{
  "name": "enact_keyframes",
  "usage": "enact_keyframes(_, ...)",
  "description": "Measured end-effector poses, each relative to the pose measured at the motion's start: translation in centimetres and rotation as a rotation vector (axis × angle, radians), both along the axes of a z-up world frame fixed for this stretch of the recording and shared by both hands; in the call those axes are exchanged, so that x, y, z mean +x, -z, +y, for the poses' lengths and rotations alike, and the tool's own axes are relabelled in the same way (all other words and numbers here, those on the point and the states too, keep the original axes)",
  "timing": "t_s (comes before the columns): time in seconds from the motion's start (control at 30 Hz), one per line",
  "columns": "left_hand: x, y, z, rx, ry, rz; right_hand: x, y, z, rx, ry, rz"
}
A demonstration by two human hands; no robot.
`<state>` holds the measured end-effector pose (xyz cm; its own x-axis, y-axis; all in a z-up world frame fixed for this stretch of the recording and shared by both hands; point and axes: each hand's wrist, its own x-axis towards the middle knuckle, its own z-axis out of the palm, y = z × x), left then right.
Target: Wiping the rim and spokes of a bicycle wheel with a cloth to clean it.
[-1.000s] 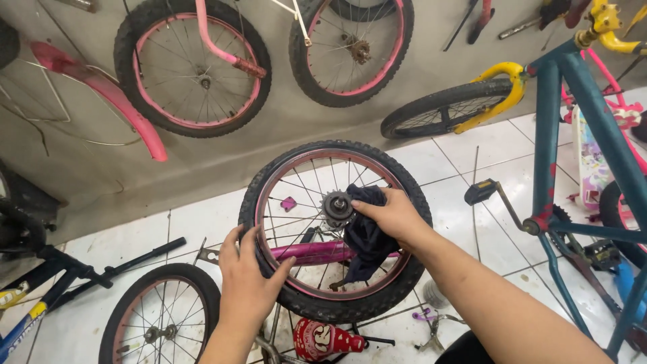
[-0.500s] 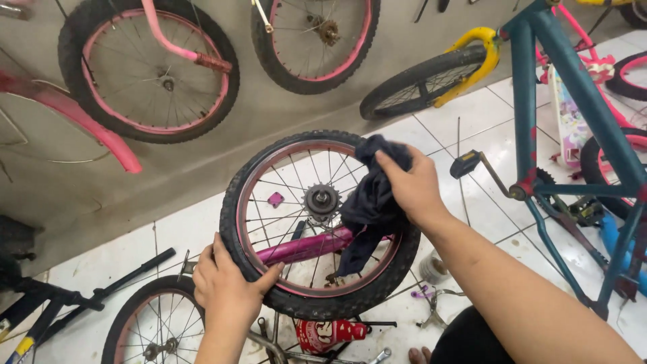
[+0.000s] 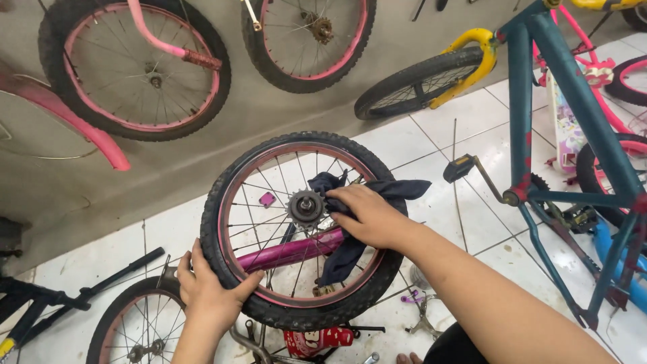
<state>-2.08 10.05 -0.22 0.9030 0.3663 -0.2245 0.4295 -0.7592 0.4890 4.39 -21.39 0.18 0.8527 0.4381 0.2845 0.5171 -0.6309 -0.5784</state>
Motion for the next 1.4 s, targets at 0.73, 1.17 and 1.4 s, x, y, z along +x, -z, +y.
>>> enact_keyframes(0.73,-0.1,-0.4,-0.2,-0.055,0.066,0.008,0.5,-0.7,0.3,-0.059,-0.082,0.057)
enact_keyframes(1.17,-0.1,-0.1,0.2,-0.084,0.038,0.014,0.1,-2.1,-1.8,0.769,0.555,0.012)
enact_keyframes(1.4,0.0,0.8,0.6,-0.035,0.068,0.0,-1.7,-5.9,-1.3,1.34,0.472,0.056)
